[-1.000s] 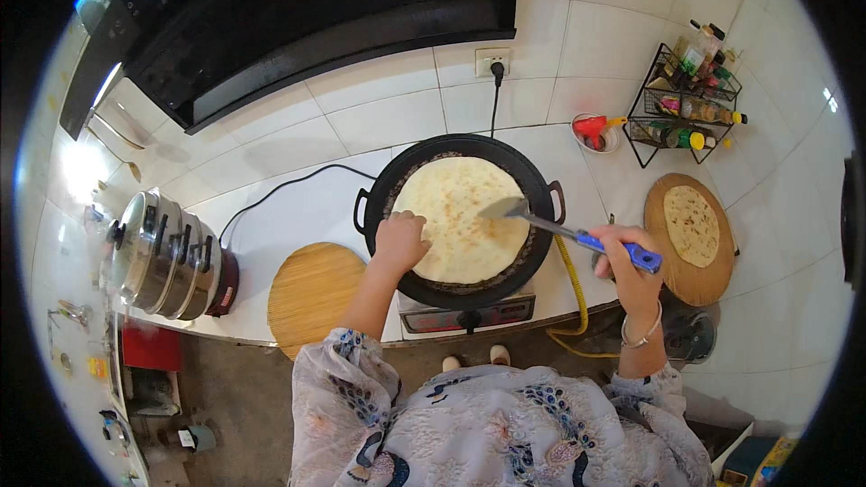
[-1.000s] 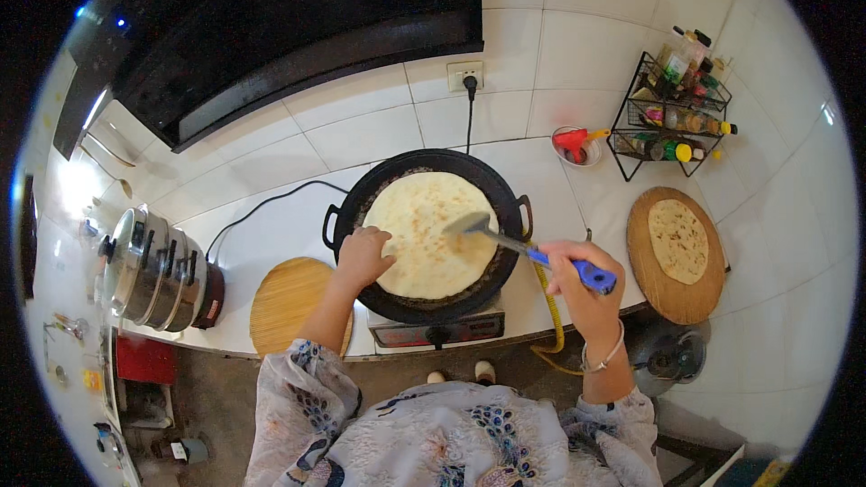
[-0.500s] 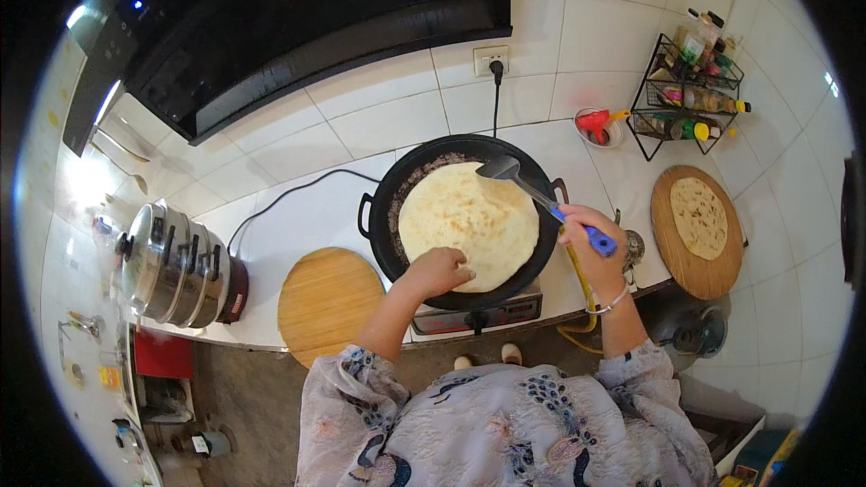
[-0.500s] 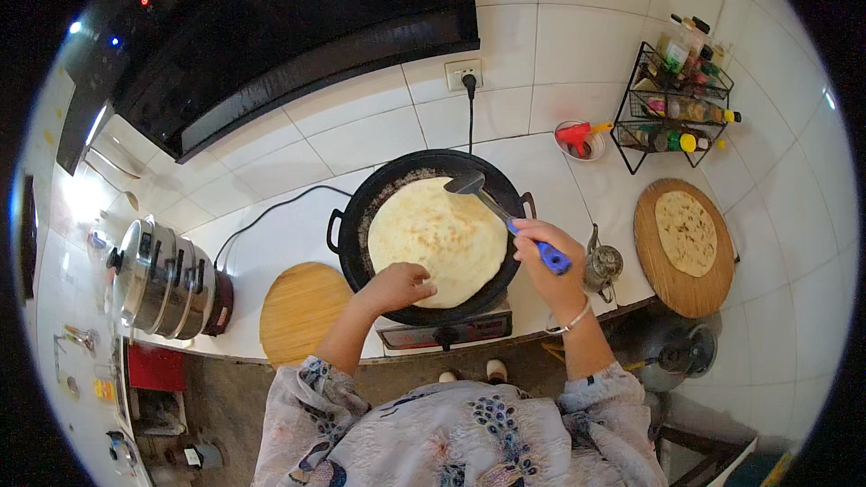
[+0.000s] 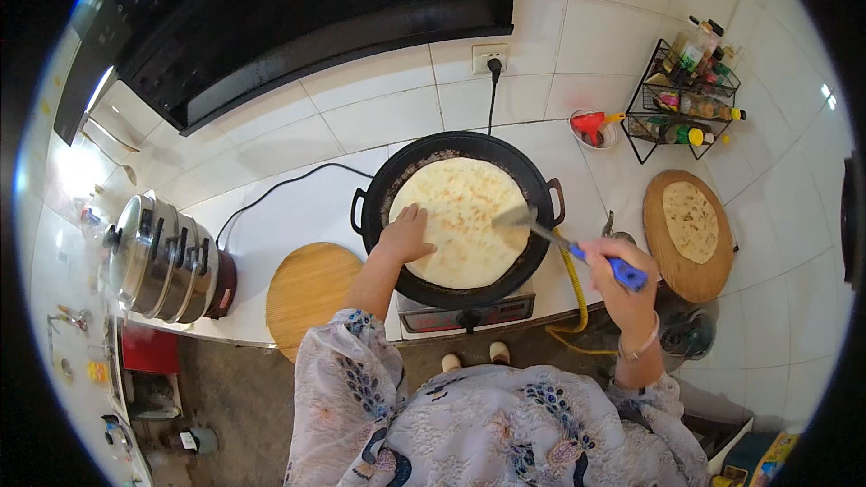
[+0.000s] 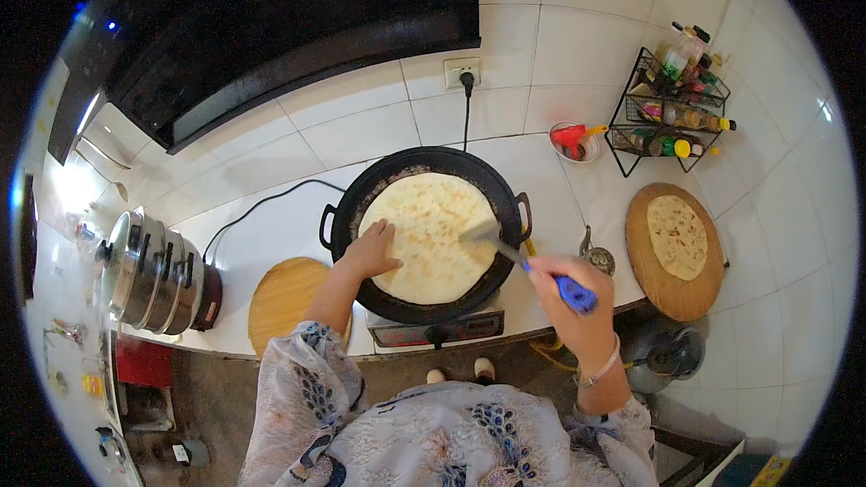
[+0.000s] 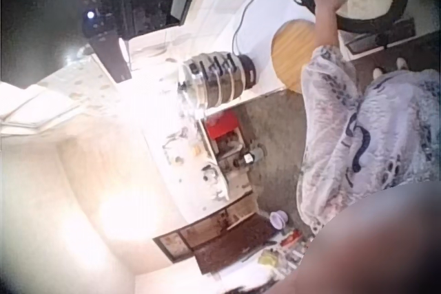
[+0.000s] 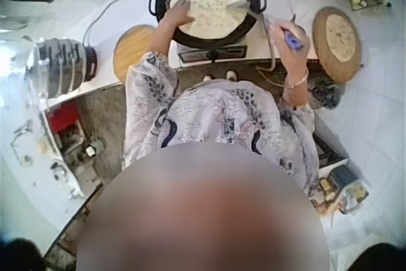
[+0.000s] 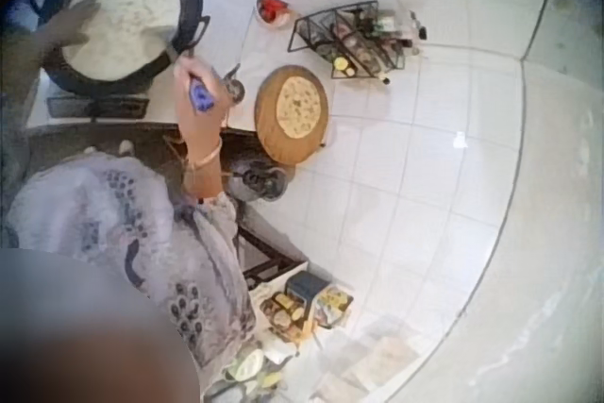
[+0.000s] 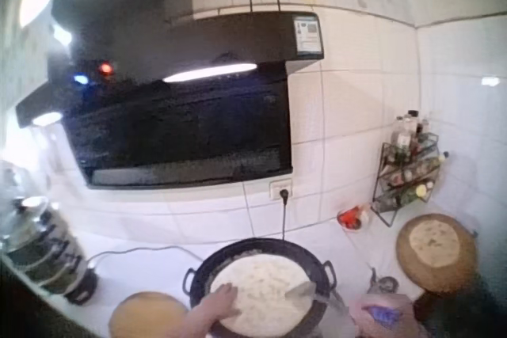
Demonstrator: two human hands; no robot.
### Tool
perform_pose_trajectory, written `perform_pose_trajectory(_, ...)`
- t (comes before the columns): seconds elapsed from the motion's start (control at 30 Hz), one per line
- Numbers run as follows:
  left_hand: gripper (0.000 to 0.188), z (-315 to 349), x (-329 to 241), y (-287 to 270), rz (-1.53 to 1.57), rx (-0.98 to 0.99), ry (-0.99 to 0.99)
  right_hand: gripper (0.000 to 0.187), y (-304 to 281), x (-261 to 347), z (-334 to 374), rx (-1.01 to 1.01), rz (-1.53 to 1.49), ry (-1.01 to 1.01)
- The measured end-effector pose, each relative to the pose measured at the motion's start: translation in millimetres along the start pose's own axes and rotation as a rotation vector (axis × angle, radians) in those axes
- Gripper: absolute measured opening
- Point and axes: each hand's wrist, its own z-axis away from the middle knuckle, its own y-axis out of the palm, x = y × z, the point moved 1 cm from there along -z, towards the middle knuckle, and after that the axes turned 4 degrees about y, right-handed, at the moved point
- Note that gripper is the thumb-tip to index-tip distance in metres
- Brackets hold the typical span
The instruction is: The person cooks a large flatbread on a portable electric stove in a kitchen. They use a metal spatula to press, lift, and flip the bread to ensure even cooking, while also adjusting the stove's heat control knob.
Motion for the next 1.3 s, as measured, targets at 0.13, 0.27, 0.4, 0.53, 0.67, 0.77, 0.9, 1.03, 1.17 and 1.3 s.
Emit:
perform_pose_trajectory(0.13, 0.067, 14, -52, -25, -0.017, 0.101, -0.282, 0.011, 34, -41, -32, -0.001, -0.174, -0.019)
perform_pose_trajectory(0.27, 0.055, 54, -87, -44, 0.210, -0.170, -0.145, 0.010, 39, -71, -32, -0.099, -0.297, -0.111)
perform_pose_trajectory(0.4, 0.053, 52, -52, -54, -0.143, -0.445, 0.009, 0.010, 6, -49, -12, -0.133, -0.368, -0.073)
perform_pose_trajectory(0.53, 0.062, 28, -24, -41, -0.171, -0.252, -0.005, 0.011, -21, -15, 4, -0.068, -0.300, -0.037)
perform_pose_trajectory(0.67, 0.054, 10, -14, -32, -0.142, -0.033, -0.133, 0.010, -22, 4, 14, 0.010, -0.137, -0.028)
perform_pose_trajectory(0.77, 0.055, 4, -7, -23, -0.093, -0.011, -0.173, 0.010, -2, 3, 12, 0.013, -0.014, -0.026)
perform_pose_trajectory(0.9, 0.059, 9, -25, -28, -0.049, 0.109, -0.216, 0.013, 42, -27, -25, 0.030, -0.033, -0.110)
perform_pose_trajectory(1.03, 0.064, 42, -61, -25, 0.096, 0.273, -0.115, 0.014, 56, -70, -36, -0.074, -0.233, -0.119)
perform_pose_trajectory(1.17, 0.067, 51, -68, -30, 0.367, 0.019, 0.090, 0.013, 17, -46, -19, -0.144, -0.327, -0.110)
perform_pose_trajectory(1.3, 0.057, 21, -43, -33, -0.066, -0.095, -0.013, 0.011, -14, -8, 1, -0.081, -0.198, -0.010)
